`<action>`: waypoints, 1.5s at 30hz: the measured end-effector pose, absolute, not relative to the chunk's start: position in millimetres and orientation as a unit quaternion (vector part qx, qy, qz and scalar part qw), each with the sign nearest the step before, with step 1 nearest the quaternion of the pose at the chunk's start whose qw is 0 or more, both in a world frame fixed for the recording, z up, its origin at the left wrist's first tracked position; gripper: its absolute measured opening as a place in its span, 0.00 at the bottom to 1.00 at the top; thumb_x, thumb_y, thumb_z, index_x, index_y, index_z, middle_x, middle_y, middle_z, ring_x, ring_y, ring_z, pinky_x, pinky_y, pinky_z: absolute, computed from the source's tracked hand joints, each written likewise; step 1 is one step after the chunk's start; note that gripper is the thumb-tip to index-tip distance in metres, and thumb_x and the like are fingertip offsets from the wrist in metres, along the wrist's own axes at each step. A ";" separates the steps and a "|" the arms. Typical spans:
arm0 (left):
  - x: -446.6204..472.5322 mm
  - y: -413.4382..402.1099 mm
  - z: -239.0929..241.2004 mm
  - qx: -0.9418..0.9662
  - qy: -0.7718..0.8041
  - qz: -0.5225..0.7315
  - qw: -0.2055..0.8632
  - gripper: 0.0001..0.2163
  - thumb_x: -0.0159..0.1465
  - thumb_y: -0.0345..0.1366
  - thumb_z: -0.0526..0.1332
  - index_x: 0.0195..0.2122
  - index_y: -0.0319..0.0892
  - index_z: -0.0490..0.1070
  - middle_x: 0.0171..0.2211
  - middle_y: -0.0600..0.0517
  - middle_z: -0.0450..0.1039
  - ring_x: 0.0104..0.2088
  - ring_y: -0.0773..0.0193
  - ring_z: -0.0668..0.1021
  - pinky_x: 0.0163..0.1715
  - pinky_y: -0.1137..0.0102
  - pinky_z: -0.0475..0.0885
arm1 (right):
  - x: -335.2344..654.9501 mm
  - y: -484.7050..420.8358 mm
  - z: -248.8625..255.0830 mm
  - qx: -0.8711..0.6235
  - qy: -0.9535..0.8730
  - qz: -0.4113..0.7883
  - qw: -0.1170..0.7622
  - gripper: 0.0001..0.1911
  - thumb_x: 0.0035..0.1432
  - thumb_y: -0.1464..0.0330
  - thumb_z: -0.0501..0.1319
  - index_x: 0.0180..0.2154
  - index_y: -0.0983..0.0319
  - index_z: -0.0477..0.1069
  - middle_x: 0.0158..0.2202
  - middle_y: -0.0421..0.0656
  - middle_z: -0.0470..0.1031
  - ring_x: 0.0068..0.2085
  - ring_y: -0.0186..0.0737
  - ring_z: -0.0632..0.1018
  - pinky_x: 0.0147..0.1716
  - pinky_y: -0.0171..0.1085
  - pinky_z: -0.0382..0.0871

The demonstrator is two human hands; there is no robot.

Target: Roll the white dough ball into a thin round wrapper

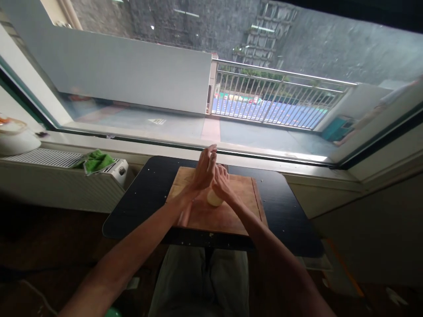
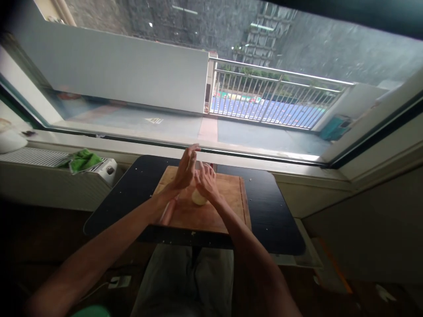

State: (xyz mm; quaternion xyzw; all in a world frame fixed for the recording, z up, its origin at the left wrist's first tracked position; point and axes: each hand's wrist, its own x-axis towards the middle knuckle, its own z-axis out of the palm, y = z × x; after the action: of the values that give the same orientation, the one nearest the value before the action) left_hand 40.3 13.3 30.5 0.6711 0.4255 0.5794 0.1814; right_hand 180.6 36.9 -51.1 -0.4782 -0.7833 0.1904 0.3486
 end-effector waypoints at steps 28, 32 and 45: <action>26.1 45.9 23.0 0.678 0.303 0.655 0.137 0.32 0.81 0.58 0.45 0.81 0.55 0.42 0.77 0.41 0.57 0.73 0.46 0.65 0.74 0.44 0.57 | 175.7 6.0 -52.9 -0.511 -0.849 0.006 0.136 0.36 0.79 0.64 0.46 0.83 0.51 0.45 0.82 0.45 0.53 0.83 0.63 0.40 0.75 0.82 0.26; 29.7 47.0 30.8 0.683 0.306 0.649 0.136 0.32 0.81 0.59 0.45 0.81 0.55 0.42 0.76 0.41 0.58 0.73 0.47 0.66 0.73 0.45 0.59 | 171.3 5.5 -47.5 -0.512 -0.849 0.031 0.126 0.36 0.79 0.62 0.48 0.82 0.50 0.46 0.83 0.44 0.51 0.83 0.64 0.42 0.75 0.81 0.29; 25.6 27.1 66.9 0.685 0.319 0.634 0.165 0.31 0.81 0.59 0.45 0.80 0.55 0.46 0.74 0.40 0.61 0.69 0.47 0.69 0.69 0.46 0.65 | 152.1 -2.3 -26.9 -0.524 -0.838 0.124 0.091 0.36 0.82 0.54 0.48 0.83 0.51 0.42 0.84 0.49 0.49 0.82 0.63 0.49 0.76 0.77 0.43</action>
State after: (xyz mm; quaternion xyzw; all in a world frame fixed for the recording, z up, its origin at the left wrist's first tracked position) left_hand 25.6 27.1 66.9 0.6853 0.3187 0.6335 0.1654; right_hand 152.1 -2.3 -26.9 -0.5239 -0.8377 0.1243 0.0909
